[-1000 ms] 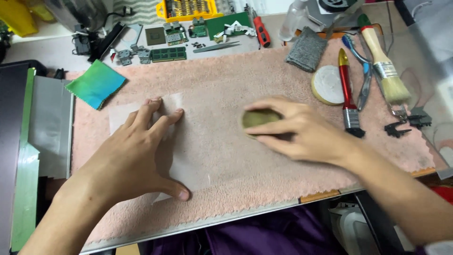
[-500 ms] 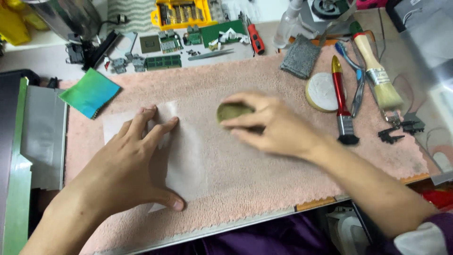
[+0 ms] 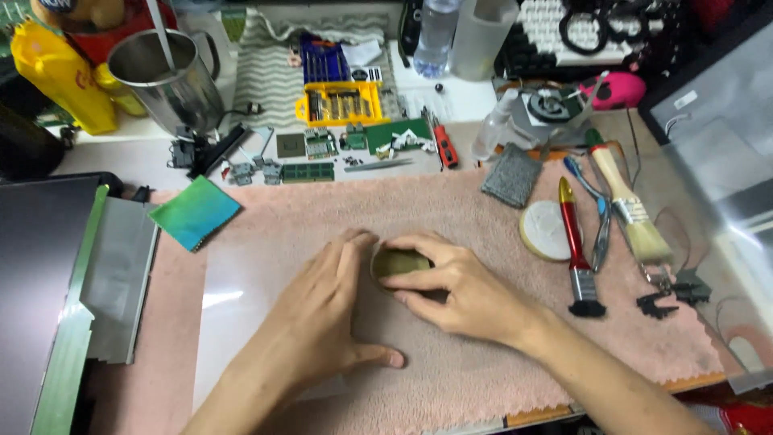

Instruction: The person is cleaning or smoothing a translucent sheet of fabric using a brush and a small circular pad on a repair bench.

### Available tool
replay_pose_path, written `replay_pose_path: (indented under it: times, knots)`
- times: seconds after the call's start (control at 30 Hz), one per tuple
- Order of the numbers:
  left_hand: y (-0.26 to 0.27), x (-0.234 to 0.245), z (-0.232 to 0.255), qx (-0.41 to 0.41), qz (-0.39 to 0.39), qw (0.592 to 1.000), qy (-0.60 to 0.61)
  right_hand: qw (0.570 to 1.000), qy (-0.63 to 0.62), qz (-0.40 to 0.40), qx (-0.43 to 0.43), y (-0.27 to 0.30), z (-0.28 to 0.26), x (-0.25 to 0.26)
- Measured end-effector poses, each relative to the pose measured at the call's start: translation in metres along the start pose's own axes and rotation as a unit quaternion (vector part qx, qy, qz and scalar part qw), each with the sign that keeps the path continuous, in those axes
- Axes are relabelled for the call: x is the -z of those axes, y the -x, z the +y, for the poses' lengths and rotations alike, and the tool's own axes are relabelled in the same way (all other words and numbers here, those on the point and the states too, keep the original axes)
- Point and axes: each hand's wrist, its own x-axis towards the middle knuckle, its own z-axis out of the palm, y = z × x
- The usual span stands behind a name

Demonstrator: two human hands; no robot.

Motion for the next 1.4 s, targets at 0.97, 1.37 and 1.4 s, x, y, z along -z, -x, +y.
replay_pose_path:
  times: [0.97, 1.37, 1.4]
  knots:
    - [0.0, -0.011, -0.007, 0.046, -0.063, 0.997, 0.008, 0.995, 0.014, -0.022, -0.098, 0.04, 0.008, 0.022]
    - [-0.002, -0.008, -0.007, 0.032, -0.054, 0.998, -0.008, 0.995, -0.029, -0.07, -0.066, 0.058, -0.019, 0.031]
    - [-0.002, -0.008, -0.006, 0.038, -0.058, 0.998, -0.006, 0.99, -0.018, -0.096, -0.098, 0.069, -0.017, 0.037]
